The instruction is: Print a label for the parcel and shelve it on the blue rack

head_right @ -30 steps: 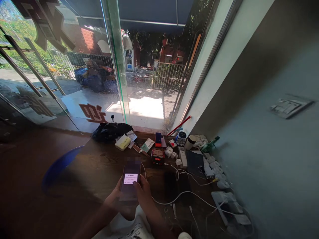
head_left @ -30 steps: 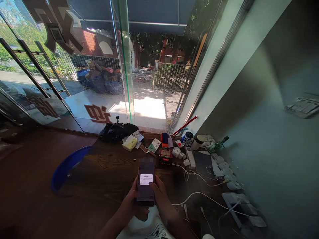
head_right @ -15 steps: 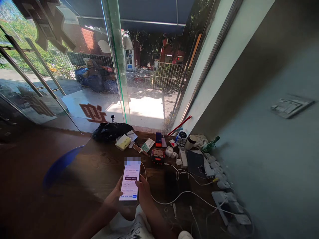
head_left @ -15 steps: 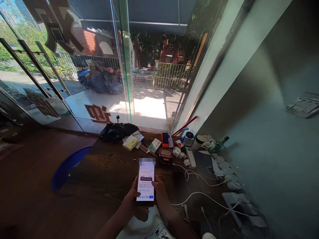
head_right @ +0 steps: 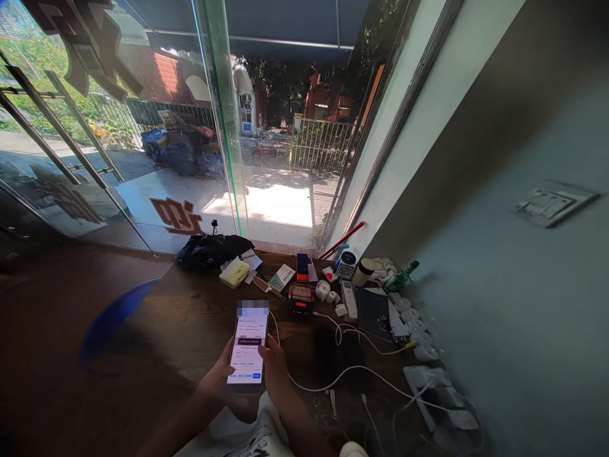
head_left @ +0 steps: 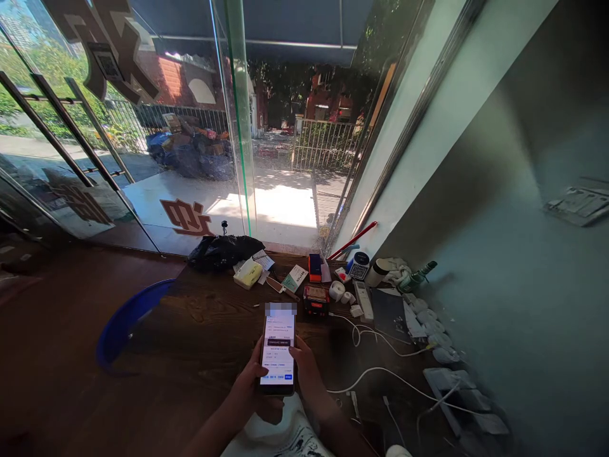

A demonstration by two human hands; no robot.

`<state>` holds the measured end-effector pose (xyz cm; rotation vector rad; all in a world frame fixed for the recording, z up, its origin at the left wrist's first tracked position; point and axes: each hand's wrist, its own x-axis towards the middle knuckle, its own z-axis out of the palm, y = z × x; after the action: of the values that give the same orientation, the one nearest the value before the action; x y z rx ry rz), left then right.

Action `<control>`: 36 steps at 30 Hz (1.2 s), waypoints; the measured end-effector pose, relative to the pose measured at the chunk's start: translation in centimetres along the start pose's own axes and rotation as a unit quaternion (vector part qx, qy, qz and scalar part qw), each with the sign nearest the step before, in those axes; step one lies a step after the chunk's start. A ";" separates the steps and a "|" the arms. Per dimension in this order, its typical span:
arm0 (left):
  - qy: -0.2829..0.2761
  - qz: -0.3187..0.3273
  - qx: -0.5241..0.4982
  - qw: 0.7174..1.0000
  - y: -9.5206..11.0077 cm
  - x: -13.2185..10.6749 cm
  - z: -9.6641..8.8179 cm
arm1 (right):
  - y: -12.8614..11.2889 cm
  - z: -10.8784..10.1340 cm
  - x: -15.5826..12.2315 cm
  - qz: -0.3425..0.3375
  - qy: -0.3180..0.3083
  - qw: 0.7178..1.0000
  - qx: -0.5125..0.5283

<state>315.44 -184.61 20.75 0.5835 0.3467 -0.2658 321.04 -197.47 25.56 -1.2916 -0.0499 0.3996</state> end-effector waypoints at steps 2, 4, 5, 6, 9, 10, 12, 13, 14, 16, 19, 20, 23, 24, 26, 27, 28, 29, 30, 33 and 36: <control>-0.003 0.010 -0.002 1.000 -0.1 0.3 -0.1 | 0.0 0.0 0.1 -0.003 0.001 1.000 -0.003; -0.005 0.023 -0.004 1.000 -0.2 0.6 -0.2 | 0.0 0.0 0.2 -0.004 0.003 1.000 -0.003; -0.007 0.027 -0.003 1.000 -0.2 0.7 -0.3 | 0.1 0.0 0.2 -0.003 0.004 1.000 -0.002; -0.008 0.031 0.000 0.999 -0.2 0.8 -0.3 | 0.1 0.0 0.3 -0.002 0.004 1.000 -0.001; -0.016 0.030 0.012 0.999 -0.3 0.8 -0.4 | 0.3 0.0 0.4 0.005 0.006 1.000 0.003; -0.019 0.030 0.013 0.999 -0.3 0.7 -0.4 | 0.3 0.0 0.4 0.007 0.007 1.000 0.004; -0.025 0.032 0.009 0.999 -0.3 0.7 -0.3 | 0.5 0.0 0.3 0.011 0.008 1.000 0.007; -0.025 0.033 0.005 0.999 -0.4 0.7 -0.3 | 0.5 0.0 0.3 0.012 0.008 1.000 0.007; -0.022 0.037 0.000 0.999 -0.5 0.7 -0.3 | 0.5 0.0 0.3 0.012 0.007 1.000 0.007; -0.013 0.038 -0.007 0.999 -0.6 0.8 -0.4 | 0.5 -0.1 0.3 0.012 0.005 1.000 0.007; 0.002 0.036 -0.001 0.999 -0.8 0.9 -0.5 | 0.5 -0.2 0.2 0.009 0.004 1.000 0.008; 0.003 0.036 0.002 0.999 -0.7 0.9 -0.5 | 0.5 -0.2 0.2 0.008 0.005 1.000 0.009; 0.001 0.038 0.003 0.999 -0.6 0.8 -0.4 | 0.5 -0.1 0.3 0.006 0.006 1.000 0.009; 0.000 0.036 0.000 0.999 -0.6 0.8 -0.3 | 0.5 -0.1 0.3 0.006 0.006 1.000 0.009; 0.002 0.029 -0.005 1.000 -0.5 0.7 -0.3 | 0.6 -0.1 0.3 0.005 0.005 1.000 0.011; 0.002 0.023 -0.005 1.000 -0.5 0.7 -0.3 | 0.6 -0.1 0.4 0.005 0.004 1.000 0.012; 0.000 0.017 -0.004 1.000 -0.5 0.6 -0.3 | 0.6 -0.2 0.4 0.005 0.004 1.000 0.013; -0.004 0.012 -0.002 1.000 -0.5 0.6 -0.3 | 0.6 -0.2 0.4 0.004 0.005 1.000 0.013; -0.007 0.008 0.000 1.000 -0.4 0.5 -0.3 | 0.6 -0.2 0.4 0.004 0.005 1.000 0.012; -0.009 0.006 0.002 1.000 -0.4 0.4 -0.1 | 0.6 -0.2 0.4 0.004 0.008 1.000 0.008; -0.006 0.015 0.002 1.000 -0.2 0.3 0.2 | 0.7 -0.2 0.4 0.003 0.009 1.000 0.005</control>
<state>315.66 -184.96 20.71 0.5913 0.3267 -0.2416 321.33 -197.41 24.78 -1.2859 -0.0281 0.3936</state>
